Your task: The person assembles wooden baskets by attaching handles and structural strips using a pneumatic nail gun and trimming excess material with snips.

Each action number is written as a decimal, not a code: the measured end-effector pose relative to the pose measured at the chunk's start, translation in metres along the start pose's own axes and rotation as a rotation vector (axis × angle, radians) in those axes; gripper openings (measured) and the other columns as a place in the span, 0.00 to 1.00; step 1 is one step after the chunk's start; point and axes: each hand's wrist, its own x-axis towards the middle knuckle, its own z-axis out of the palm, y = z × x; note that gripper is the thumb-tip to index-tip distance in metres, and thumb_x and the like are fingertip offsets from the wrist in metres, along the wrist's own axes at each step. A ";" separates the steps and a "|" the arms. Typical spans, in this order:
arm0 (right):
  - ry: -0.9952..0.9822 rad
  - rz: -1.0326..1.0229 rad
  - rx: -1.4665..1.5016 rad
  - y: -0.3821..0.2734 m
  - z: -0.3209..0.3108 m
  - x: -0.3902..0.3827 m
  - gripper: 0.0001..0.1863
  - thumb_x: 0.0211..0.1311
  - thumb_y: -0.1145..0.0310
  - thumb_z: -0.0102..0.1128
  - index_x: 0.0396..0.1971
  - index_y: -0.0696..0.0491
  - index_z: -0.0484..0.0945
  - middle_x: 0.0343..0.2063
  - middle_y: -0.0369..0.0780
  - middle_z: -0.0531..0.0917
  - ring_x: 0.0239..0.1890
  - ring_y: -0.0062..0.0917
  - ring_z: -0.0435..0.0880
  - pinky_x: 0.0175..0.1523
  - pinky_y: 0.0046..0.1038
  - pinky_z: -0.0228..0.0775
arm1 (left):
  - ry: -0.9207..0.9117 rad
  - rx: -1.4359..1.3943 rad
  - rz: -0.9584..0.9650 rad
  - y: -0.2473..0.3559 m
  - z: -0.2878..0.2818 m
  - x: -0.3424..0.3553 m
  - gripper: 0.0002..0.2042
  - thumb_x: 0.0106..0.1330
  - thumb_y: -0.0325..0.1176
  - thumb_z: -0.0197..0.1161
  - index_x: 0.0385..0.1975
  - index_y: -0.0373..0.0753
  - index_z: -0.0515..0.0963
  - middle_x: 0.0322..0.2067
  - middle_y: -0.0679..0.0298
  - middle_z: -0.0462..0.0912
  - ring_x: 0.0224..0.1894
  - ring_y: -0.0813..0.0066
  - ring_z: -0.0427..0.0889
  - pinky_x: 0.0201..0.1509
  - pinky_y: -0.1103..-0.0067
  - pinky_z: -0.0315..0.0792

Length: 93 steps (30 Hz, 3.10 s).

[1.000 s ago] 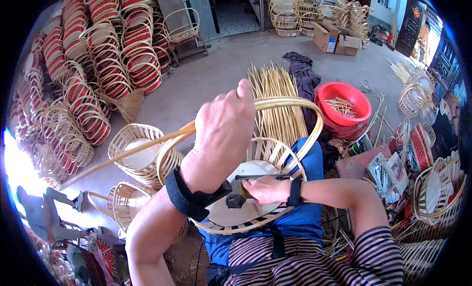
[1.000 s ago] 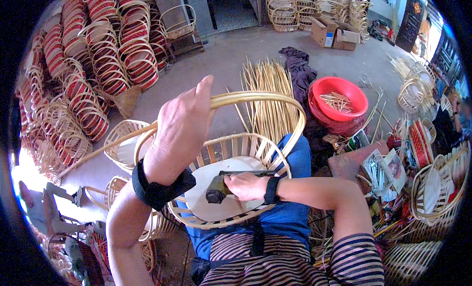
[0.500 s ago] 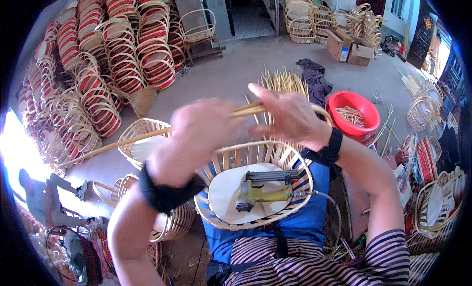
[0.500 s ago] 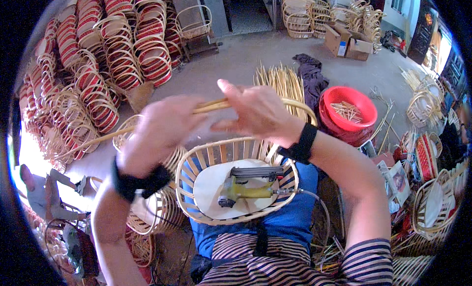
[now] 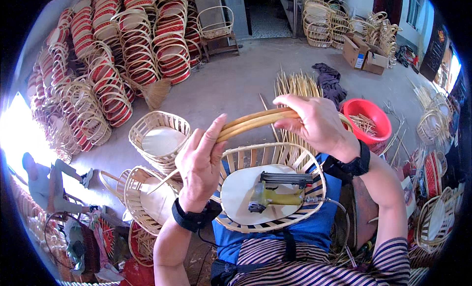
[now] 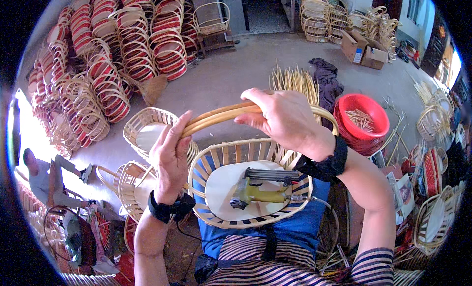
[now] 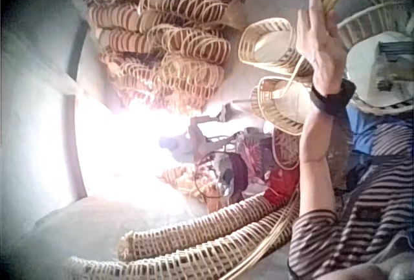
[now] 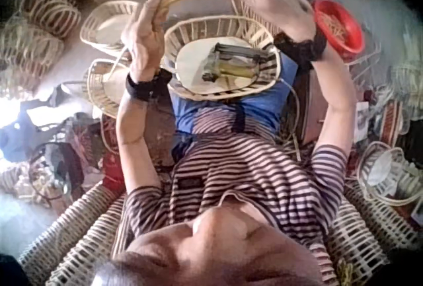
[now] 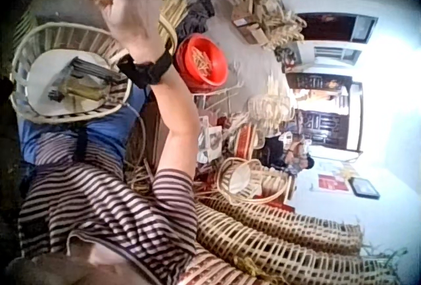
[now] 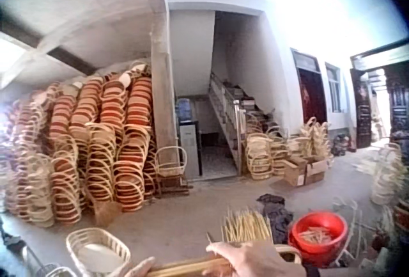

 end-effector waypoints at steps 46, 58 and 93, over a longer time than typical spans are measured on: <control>0.034 -0.164 -0.304 -0.021 0.015 0.011 0.28 0.44 0.47 0.48 0.36 0.56 0.67 0.29 0.40 0.69 0.34 0.27 0.70 0.35 0.27 0.62 | -0.087 -0.393 -0.304 0.005 0.043 -0.043 0.13 0.60 0.39 0.41 0.29 0.33 0.62 0.15 0.55 0.65 0.16 0.60 0.66 0.19 0.74 0.59; -0.784 0.403 0.231 0.007 0.147 -0.157 0.18 0.36 0.75 0.51 0.30 0.66 0.60 0.34 0.54 0.61 0.26 0.44 0.72 0.32 0.36 0.66 | -0.033 -0.401 -0.235 0.008 0.044 -0.045 0.19 0.60 0.46 0.37 0.27 0.32 0.63 0.12 0.63 0.60 0.13 0.74 0.60 0.17 0.80 0.55; 0.220 0.758 0.741 -0.060 -0.067 -0.088 0.14 0.47 0.79 0.49 0.37 0.61 0.69 0.35 0.41 0.75 0.38 0.23 0.74 0.44 0.23 0.64 | -0.138 -0.407 -0.262 0.027 0.054 -0.026 0.13 0.60 0.39 0.41 0.23 0.34 0.59 0.12 0.54 0.60 0.14 0.57 0.61 0.17 0.72 0.56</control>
